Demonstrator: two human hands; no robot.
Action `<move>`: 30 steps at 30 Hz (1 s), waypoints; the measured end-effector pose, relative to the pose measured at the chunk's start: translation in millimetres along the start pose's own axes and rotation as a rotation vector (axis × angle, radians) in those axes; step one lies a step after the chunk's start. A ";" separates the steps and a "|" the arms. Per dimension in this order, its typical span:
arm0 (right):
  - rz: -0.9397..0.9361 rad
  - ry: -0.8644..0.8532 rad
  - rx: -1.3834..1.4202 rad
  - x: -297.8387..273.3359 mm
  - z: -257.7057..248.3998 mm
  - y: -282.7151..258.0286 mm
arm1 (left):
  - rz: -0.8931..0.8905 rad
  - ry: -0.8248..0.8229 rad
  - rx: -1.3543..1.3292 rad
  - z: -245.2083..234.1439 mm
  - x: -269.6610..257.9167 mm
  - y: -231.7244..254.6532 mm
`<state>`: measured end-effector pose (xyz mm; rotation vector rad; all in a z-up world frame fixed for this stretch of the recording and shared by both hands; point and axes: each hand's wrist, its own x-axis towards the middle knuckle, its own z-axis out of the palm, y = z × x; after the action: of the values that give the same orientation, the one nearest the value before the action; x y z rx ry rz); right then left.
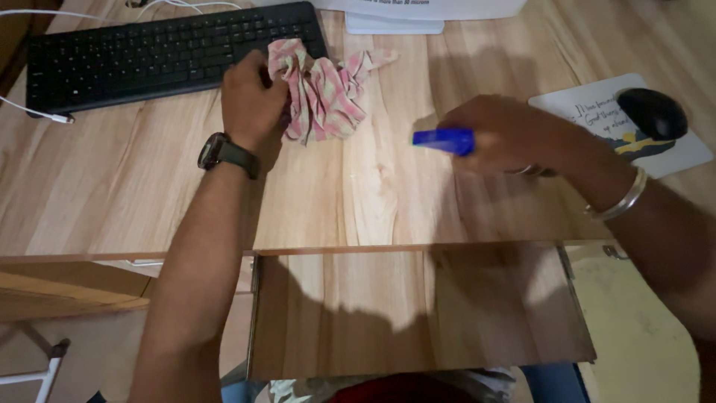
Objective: The person cleans a wooden desk surface using a spray bottle and a cloth. They move a keyboard and mouse aside, spray the surface, and wipe it thoroughly with the cloth, then return the items to the desk.
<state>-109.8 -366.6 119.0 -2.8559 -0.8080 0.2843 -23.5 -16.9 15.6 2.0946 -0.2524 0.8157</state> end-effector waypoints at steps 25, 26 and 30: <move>0.161 0.299 0.011 -85.9 -17.6 58.5 | 0.123 -0.161 -0.039 6.4 -6.4 31.2; 0.181 0.263 -0.011 -86.7 -14.3 49.9 | 0.111 -0.157 0.003 10.3 -4.8 25.7; 0.098 0.149 -0.030 -74.4 -0.5 -1.6 | 0.212 -0.137 -0.024 17.2 -6.3 9.7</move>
<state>-172.7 -404.8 130.1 -2.9074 -0.6517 0.0707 -24.8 -37.0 10.6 2.1282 -0.5637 0.7882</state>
